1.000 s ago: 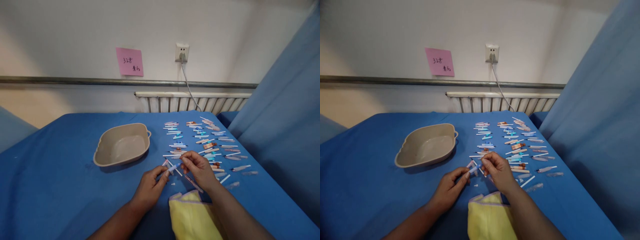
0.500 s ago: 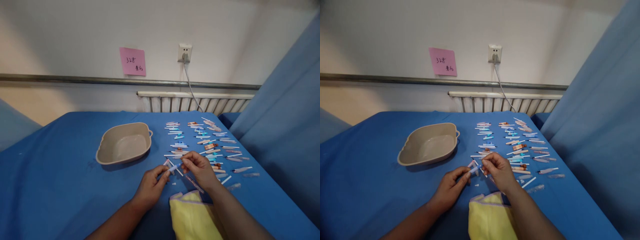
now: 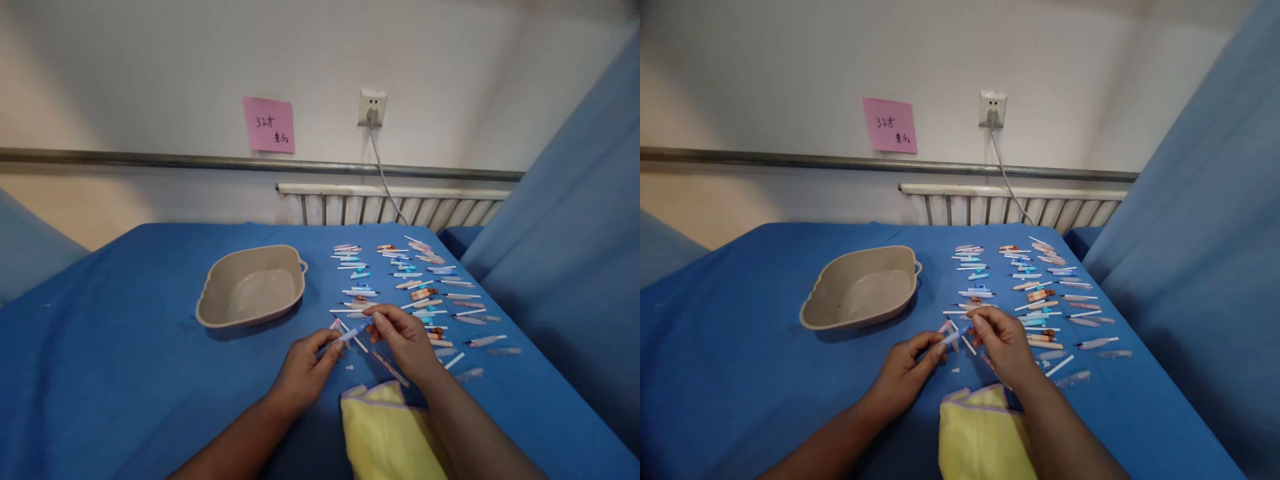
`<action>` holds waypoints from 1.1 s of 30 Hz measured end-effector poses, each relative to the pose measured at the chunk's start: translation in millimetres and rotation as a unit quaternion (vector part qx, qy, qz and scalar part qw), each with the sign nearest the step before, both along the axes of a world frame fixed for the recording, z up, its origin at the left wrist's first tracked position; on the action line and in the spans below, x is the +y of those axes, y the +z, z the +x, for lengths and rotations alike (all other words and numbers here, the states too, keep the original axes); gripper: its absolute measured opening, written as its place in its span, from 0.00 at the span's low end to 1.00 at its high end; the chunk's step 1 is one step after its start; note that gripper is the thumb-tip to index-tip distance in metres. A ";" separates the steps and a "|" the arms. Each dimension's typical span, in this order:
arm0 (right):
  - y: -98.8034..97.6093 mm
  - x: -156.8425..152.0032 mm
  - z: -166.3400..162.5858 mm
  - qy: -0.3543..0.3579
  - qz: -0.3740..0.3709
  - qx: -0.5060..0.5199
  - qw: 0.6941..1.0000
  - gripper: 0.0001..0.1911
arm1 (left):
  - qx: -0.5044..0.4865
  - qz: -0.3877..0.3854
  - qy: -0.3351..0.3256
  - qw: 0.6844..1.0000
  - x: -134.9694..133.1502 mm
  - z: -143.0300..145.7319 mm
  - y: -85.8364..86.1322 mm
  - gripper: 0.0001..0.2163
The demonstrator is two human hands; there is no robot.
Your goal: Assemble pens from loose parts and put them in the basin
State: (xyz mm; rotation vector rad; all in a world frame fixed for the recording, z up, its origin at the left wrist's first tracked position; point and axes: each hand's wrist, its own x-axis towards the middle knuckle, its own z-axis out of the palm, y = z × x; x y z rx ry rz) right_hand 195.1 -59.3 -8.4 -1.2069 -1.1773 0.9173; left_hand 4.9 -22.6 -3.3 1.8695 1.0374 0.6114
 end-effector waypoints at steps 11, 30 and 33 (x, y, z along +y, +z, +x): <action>-4.2 4.8 3.5 0.009 -0.047 0.073 0.996 0.15 | -0.157 -0.349 -0.073 0.921 -0.9 0.9 -1.6 0.17; -9.0 5.2 -0.3 0.039 -0.086 0.131 0.987 0.15 | -0.234 -0.481 -0.066 0.842 -4.5 0.8 -11.3 0.14; -7.2 5.7 -0.7 0.045 -0.076 0.119 0.989 0.14 | -0.227 -0.464 -0.058 0.854 -4.1 0.9 -13.5 0.15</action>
